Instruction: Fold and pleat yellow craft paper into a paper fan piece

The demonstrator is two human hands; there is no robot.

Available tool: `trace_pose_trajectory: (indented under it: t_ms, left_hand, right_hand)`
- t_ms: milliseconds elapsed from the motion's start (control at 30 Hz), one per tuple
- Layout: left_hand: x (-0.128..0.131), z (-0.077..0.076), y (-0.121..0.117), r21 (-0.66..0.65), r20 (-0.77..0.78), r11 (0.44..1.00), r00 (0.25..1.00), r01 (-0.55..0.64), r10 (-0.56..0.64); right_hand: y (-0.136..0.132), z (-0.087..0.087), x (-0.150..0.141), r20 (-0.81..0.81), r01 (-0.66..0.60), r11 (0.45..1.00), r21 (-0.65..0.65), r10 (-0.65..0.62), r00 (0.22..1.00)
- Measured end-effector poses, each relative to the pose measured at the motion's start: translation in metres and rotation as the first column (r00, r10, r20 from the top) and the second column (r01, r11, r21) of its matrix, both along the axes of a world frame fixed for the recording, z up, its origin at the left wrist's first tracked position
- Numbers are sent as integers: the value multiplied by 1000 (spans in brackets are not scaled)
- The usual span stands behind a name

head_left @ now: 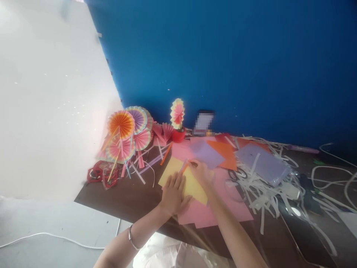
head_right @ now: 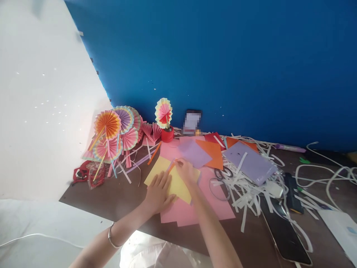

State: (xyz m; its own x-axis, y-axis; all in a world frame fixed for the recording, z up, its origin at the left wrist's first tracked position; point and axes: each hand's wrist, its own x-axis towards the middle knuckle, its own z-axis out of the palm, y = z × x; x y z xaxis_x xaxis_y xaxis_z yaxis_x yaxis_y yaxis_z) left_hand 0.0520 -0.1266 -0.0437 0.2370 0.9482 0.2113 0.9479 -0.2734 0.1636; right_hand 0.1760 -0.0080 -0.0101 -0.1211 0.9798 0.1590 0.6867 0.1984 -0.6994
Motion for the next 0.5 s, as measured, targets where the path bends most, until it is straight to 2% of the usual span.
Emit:
trace_pose_trajectory:
  t_ms: [167, 500]
  left_hand:
    - [0, 0, 0, -9, -2, 1000, 1000, -2, 2]
    - [-3, 3, 1, -10, 8, 1000, 1000, 23, -23]
  right_hand:
    - [2, -4, 0, 35, 15, 1000, 1, -15, 999]
    - [10, -17, 1, 23, -49, 999, 16, 48, 999]
